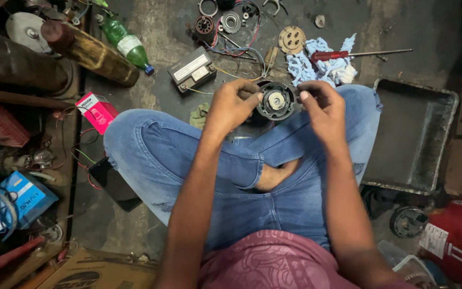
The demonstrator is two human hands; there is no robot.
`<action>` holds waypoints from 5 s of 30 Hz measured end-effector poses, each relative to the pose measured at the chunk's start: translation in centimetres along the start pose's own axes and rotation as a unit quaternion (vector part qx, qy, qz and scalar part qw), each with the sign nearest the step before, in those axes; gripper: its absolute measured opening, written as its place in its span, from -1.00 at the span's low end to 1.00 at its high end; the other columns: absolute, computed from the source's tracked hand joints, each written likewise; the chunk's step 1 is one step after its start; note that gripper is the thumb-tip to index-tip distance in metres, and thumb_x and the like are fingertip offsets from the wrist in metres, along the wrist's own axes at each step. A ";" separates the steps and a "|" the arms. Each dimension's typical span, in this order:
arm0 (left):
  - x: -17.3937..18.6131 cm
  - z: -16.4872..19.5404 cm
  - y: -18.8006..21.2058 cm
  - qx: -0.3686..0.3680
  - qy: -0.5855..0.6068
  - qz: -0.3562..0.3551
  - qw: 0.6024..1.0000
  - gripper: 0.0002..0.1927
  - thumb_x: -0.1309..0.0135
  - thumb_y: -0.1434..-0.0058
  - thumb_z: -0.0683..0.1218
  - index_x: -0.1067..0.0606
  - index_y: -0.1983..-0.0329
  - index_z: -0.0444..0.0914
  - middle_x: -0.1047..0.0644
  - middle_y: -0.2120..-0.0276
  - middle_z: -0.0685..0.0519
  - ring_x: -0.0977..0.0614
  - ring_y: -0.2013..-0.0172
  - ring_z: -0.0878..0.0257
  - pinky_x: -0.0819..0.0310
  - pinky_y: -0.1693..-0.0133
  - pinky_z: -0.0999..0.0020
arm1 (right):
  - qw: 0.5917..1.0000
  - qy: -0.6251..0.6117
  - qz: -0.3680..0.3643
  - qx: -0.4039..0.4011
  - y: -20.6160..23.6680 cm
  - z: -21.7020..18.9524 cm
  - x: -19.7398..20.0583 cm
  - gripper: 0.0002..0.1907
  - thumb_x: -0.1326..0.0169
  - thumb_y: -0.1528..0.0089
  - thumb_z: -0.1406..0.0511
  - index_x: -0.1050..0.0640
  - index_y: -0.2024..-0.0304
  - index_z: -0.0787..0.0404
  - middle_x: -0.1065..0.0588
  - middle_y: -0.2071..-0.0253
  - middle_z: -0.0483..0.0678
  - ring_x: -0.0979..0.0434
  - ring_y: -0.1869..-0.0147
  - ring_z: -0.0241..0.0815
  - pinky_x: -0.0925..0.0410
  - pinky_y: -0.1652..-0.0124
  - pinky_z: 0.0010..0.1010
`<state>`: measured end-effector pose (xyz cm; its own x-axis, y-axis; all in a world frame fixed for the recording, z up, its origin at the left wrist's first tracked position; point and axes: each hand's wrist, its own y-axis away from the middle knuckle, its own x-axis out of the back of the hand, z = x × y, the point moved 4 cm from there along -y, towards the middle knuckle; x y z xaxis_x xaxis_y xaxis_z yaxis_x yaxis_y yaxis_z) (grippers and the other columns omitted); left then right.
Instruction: The person sits on the workshop floor and disassembles a starter motor resting in their lap. They use a red-handled screwdriver to loosen screws, remove small parts and set them on the floor, then handle the motor housing with both hands.
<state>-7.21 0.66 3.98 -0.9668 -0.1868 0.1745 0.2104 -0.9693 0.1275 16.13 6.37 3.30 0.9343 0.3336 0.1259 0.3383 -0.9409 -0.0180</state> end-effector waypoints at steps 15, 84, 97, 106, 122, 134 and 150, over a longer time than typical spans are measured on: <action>-0.1 0.2 -0.4 -0.001 -0.005 0.012 1.000 -0.77 -0.16 -0.27 -0.12 -0.63 0.05 -0.28 -0.66 0.37 0.00 -0.55 0.43 0.37 -0.48 0.33 0.41 | 0.993 0.093 -0.045 0.065 -0.5 -2.6 -1.5 -0.86 -0.14 -0.39 0.38 -0.58 0.03 0.31 -0.48 0.00 -0.09 -0.48 -0.03 -0.32 -0.38 0.05 -0.50; -0.6 1.5 0.4 -0.048 -0.125 0.010 0.991 -0.70 -0.34 -0.08 -0.11 -0.50 0.21 -0.30 -0.64 0.49 -0.08 -0.72 0.43 0.11 -0.57 0.35 0.23 | 0.976 0.169 -0.132 0.048 -0.4 -5.5 -1.5 -0.45 -0.33 -0.18 0.41 -0.49 -0.22 0.20 -0.47 0.25 -0.15 -0.44 0.20 -0.35 -0.38 0.16 -0.47; 0.2 2.3 0.8 -0.023 -0.103 0.028 0.994 -0.77 -0.25 -0.16 -0.12 -0.55 0.12 -0.24 -0.63 0.44 -0.02 -0.69 0.47 0.17 -0.54 0.37 0.26 | 0.955 0.257 -0.021 0.148 0.8 -6.8 -1.7 -0.62 -0.34 -0.20 0.40 -0.59 -0.06 0.20 -0.43 0.14 -0.01 -0.44 0.06 -0.11 -0.34 0.06 -0.36; 0.1 2.5 0.5 -0.094 -0.103 0.038 0.990 -0.80 -0.19 -0.24 -0.14 -0.59 0.07 -0.25 -0.66 0.34 -0.08 -0.71 0.38 0.14 -0.56 0.29 0.28 | 0.909 0.344 -0.014 0.236 3.1 -6.8 -4.9 -0.70 -0.38 -0.15 0.32 -0.67 0.06 0.11 -0.38 -0.21 0.12 -0.32 -0.27 0.13 -0.28 -0.22 -0.11; 0.0 3.7 0.6 -0.154 -0.141 0.050 0.977 -0.75 -0.28 -0.10 -0.19 -0.60 0.13 -0.26 -0.64 0.28 -0.09 -0.67 0.31 0.05 -0.54 0.21 0.23 | 0.903 0.351 -0.041 0.243 3.3 -7.6 -5.2 -0.73 -0.35 -0.13 0.33 -0.69 0.10 0.05 -0.37 -0.24 0.11 -0.31 -0.33 0.16 -0.20 -0.31 -0.06; 0.7 4.4 1.3 -0.154 -0.147 -0.008 0.977 -0.64 -0.25 -0.12 -0.19 -0.57 -0.03 -0.22 -0.59 0.21 -0.10 -0.67 0.21 -0.05 -0.55 0.16 0.15 | 0.900 0.354 -0.045 0.251 3.3 -7.5 -5.1 -0.71 -0.36 -0.11 0.31 -0.70 0.09 0.03 -0.36 -0.27 0.11 -0.28 -0.35 0.17 -0.20 -0.32 -0.07; 0.7 4.8 1.7 -0.140 -0.233 -0.046 0.961 -0.44 -0.36 -0.03 -0.09 -0.49 -0.13 -0.16 -0.54 0.12 -0.07 -0.59 0.04 -0.10 -0.48 0.06 0.06 | 0.904 0.349 -0.014 0.246 4.0 -6.3 -4.6 -0.71 -0.39 -0.08 0.30 -0.68 0.14 0.03 -0.33 -0.32 0.10 -0.25 -0.40 0.17 -0.15 -0.37 -0.02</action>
<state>-6.84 -0.38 8.98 -0.7954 -0.0705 0.6019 0.0170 -0.9954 -0.0942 12.49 0.71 8.94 0.6849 0.0766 0.7246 0.5300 -0.7348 -0.4232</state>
